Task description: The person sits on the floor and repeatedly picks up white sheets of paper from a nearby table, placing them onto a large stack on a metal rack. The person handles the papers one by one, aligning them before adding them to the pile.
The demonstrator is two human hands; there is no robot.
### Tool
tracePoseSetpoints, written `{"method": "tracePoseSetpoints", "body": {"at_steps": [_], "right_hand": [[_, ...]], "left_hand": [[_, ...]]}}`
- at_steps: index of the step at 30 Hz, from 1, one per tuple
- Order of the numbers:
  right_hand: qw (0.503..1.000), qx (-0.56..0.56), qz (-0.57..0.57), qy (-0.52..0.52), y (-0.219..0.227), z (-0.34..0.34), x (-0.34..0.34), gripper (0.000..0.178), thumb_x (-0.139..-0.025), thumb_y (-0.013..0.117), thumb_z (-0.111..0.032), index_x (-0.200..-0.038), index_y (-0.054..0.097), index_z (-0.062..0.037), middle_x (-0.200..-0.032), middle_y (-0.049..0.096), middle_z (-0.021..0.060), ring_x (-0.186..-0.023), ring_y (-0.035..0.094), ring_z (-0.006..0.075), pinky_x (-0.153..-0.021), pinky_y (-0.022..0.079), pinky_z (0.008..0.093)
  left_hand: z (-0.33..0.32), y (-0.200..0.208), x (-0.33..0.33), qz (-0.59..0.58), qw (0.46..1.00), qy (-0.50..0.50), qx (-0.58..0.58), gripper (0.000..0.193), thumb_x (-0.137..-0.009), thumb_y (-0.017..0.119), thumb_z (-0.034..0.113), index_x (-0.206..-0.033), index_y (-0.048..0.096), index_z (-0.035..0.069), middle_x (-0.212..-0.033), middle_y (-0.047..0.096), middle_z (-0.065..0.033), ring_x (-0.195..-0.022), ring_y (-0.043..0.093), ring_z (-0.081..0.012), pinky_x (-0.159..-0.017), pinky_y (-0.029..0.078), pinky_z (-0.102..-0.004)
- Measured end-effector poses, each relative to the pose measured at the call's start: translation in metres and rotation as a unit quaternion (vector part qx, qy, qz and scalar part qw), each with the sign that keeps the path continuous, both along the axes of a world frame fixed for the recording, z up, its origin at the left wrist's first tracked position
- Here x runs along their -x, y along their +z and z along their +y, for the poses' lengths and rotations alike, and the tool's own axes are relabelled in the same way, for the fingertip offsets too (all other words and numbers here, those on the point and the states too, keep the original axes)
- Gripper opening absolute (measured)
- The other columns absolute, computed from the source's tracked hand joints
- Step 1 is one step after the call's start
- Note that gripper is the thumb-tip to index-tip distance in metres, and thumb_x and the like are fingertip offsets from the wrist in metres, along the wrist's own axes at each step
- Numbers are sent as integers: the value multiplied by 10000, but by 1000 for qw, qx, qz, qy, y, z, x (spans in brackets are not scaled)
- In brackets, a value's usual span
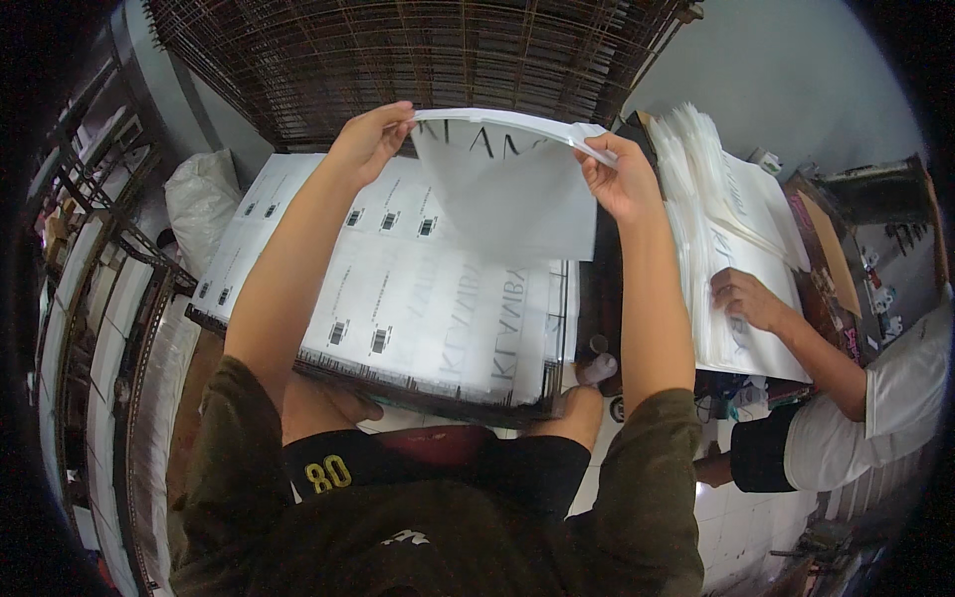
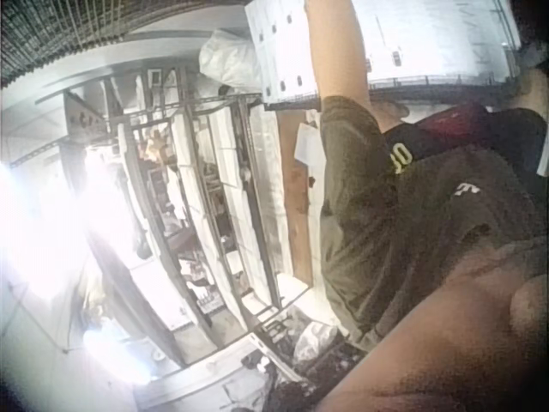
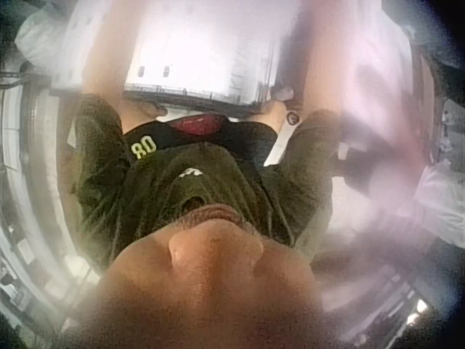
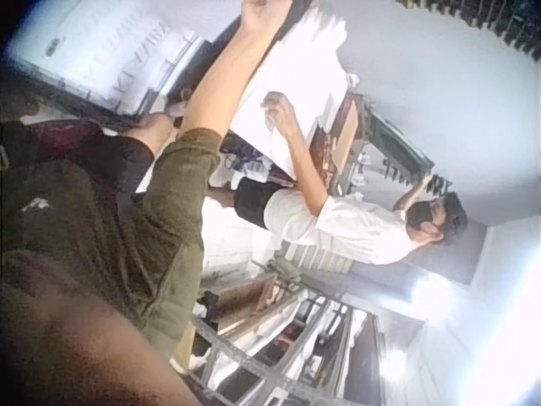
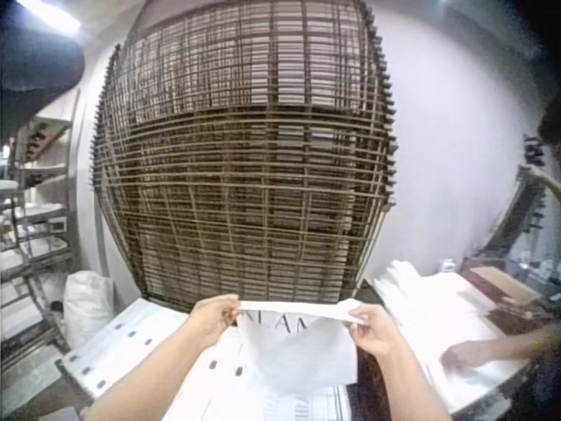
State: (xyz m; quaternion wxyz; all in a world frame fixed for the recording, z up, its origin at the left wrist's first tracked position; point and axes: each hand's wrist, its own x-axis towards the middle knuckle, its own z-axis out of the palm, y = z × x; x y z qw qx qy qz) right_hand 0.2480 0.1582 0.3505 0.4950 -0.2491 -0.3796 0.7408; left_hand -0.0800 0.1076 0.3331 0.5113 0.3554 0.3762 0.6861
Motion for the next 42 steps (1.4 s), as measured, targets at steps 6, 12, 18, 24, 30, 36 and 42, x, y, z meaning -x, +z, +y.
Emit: {"method": "tracePoseSetpoints", "body": {"at_steps": [6, 12, 18, 24, 30, 36, 42], "right_hand": [[997, -65, 26, 14, -12, 31, -26, 547, -756, 493, 39, -1291, 421, -49, -1013, 556, 80, -678, 563, 117, -442, 482, 158], [990, -76, -95, -77, -83, -48, -50, 618, -734, 514, 6, -1340, 412, -59, -1006, 587, 22, -635, 555, 47, -428, 466, 154], [970, 44, -207, -119, -230, -31, -69, 553, -739, 518, 50, -1281, 457, -39, -962, 602, 59, -763, 579, 120, -532, 484, 233], [924, 83, -306, -214, -315, -11, -71, 682, -743, 537, 93, -1382, 319, -3, -989, 589, 130, -789, 603, 190, -589, 530, 289], [899, 43, -373, -225, -322, -10, -60, 603, -761, 512, 108, -1341, 384, 0, -872, 588, 109, -703, 585, 161, -576, 527, 275], [878, 13, -411, -247, -331, -4, -62, 487, -759, 510, 91, -1241, 484, 18, -854, 584, 103, -660, 578, 157, -551, 525, 269], [880, 2, -403, -251, -338, -5, -64, 406, -765, 522, 63, -1170, 544, 54, -868, 583, 101, -672, 589, 160, -564, 530, 262]], "left_hand": [[9, 17, -31, 80, 996, 1, -30, 449, -832, 599, -2, -1250, 460, -88, -1032, 570, -105, -841, 566, -103, -701, 494, -159], [-52, -67, -55, 167, 986, -26, 4, 548, -780, 639, -34, -1298, 461, -43, -1006, 618, -110, -777, 590, -117, -668, 484, -220], [-13, -234, -73, 203, 972, -5, 116, 492, -756, 691, 51, -1215, 539, -43, -1020, 645, -152, -831, 645, -187, -722, 514, -270], [7, -294, -84, 436, 883, 50, 165, 389, -706, 715, 171, -1053, 653, 6, -1070, 636, -223, -985, 630, -331, -865, 490, -376], [1, -320, -71, 512, 845, 87, 123, 360, -713, 708, 154, -1046, 664, 24, -982, 660, -211, -824, 667, -288, -779, 511, -349], [1, -305, -80, 526, 833, 93, 140, 324, -711, 670, 147, -1009, 670, 20, -981, 660, -198, -912, 638, -329, -821, 503, -391], [-1, -306, -80, 535, 828, 90, 140, 329, -700, 702, 180, -995, 681, 36, -905, 659, -201, -856, 645, -326, -774, 510, -384]]}}
